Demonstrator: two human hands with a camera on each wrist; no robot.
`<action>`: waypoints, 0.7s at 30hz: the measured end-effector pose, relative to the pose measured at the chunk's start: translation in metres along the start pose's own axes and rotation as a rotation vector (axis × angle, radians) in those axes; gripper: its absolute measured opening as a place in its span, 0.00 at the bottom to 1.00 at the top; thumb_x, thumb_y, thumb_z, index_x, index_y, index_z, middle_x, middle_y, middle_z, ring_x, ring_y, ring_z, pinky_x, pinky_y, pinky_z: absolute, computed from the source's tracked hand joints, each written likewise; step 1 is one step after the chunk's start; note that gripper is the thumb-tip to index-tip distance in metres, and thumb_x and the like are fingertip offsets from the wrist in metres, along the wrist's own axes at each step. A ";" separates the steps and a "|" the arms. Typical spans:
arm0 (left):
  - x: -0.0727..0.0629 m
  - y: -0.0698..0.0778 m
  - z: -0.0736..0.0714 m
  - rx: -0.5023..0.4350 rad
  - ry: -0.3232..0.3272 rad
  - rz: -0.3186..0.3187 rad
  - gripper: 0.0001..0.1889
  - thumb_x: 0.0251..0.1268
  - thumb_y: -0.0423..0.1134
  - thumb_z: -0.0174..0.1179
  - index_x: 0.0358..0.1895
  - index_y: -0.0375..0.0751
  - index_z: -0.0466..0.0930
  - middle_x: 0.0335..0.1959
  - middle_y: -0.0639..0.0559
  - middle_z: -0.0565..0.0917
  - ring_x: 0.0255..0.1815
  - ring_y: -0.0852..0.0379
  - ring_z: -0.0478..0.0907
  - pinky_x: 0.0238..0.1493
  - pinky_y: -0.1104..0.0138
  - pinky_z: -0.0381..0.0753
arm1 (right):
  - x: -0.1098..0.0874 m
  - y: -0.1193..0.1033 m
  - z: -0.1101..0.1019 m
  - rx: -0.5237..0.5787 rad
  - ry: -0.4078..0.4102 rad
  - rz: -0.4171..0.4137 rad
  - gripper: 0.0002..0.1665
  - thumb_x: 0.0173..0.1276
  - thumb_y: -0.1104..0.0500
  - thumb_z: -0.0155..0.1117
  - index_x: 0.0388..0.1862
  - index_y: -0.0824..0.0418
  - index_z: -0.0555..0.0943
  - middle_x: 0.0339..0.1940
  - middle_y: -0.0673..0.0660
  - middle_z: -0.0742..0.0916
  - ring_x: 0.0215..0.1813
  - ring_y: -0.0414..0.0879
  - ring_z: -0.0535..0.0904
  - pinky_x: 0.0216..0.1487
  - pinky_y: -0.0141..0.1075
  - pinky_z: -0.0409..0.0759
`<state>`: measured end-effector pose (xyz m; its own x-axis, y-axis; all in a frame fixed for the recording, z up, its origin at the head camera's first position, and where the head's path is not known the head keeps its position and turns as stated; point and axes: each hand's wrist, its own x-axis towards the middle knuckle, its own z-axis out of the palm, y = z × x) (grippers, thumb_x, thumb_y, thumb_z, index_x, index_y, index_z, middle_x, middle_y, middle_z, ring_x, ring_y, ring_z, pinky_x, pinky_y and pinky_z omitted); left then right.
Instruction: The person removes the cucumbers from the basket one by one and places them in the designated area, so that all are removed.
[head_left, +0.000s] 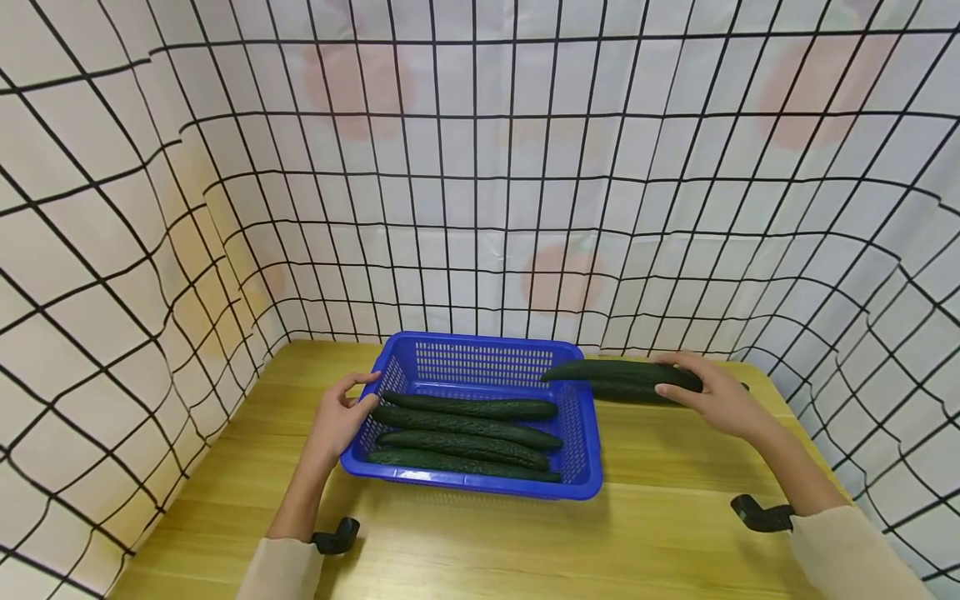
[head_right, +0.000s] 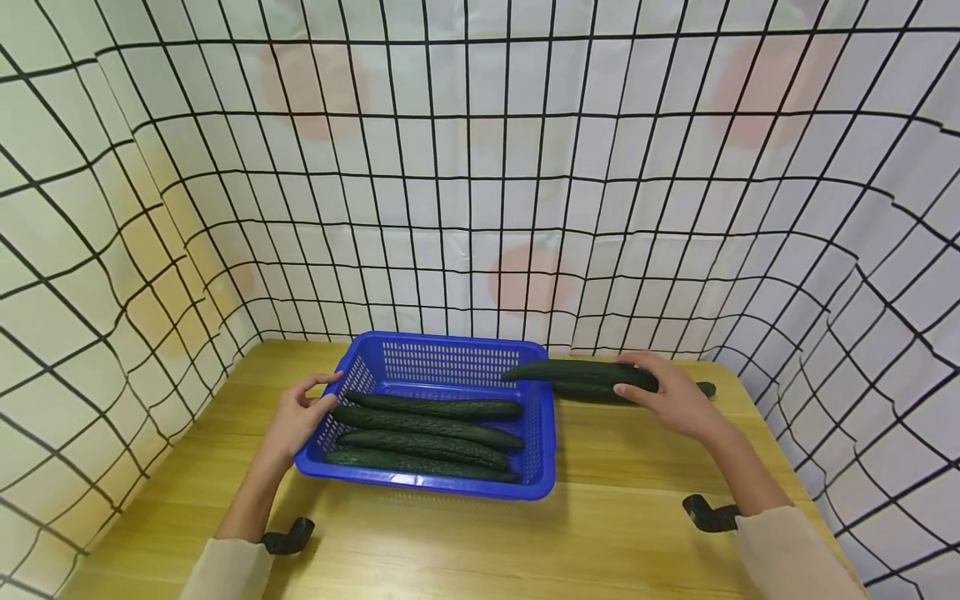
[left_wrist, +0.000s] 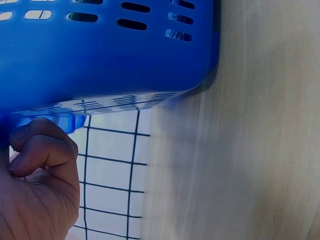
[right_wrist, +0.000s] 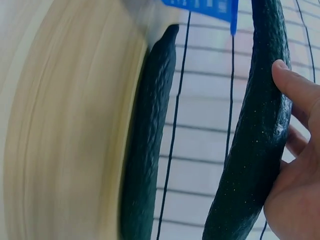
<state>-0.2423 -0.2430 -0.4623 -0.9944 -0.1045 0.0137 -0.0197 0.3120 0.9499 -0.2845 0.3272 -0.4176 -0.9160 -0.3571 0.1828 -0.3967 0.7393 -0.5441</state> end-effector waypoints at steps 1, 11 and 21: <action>-0.002 0.005 0.000 -0.001 -0.004 -0.005 0.23 0.72 0.38 0.59 0.68 0.45 0.77 0.14 0.57 0.68 0.14 0.60 0.67 0.18 0.68 0.73 | -0.002 0.003 -0.002 -0.002 0.008 -0.009 0.32 0.76 0.46 0.62 0.73 0.58 0.72 0.74 0.67 0.73 0.75 0.72 0.64 0.64 0.70 0.66; -0.002 0.007 -0.001 -0.029 -0.012 -0.012 0.23 0.72 0.36 0.58 0.69 0.43 0.76 0.14 0.54 0.69 0.14 0.59 0.69 0.18 0.68 0.75 | -0.024 0.040 -0.015 -0.075 0.090 -0.022 0.31 0.74 0.52 0.66 0.71 0.64 0.74 0.70 0.72 0.75 0.69 0.76 0.67 0.58 0.70 0.67; 0.002 -0.006 0.000 -0.032 0.024 0.038 0.21 0.71 0.38 0.61 0.66 0.47 0.80 0.15 0.55 0.75 0.16 0.59 0.74 0.20 0.66 0.79 | -0.037 0.071 -0.013 -0.031 0.049 0.084 0.34 0.77 0.49 0.63 0.73 0.66 0.70 0.73 0.76 0.70 0.70 0.80 0.61 0.58 0.73 0.62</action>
<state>-0.2438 -0.2452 -0.4678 -0.9916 -0.1164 0.0572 0.0217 0.2858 0.9580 -0.2796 0.4002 -0.4521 -0.9477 -0.2650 0.1778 -0.3191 0.7832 -0.5336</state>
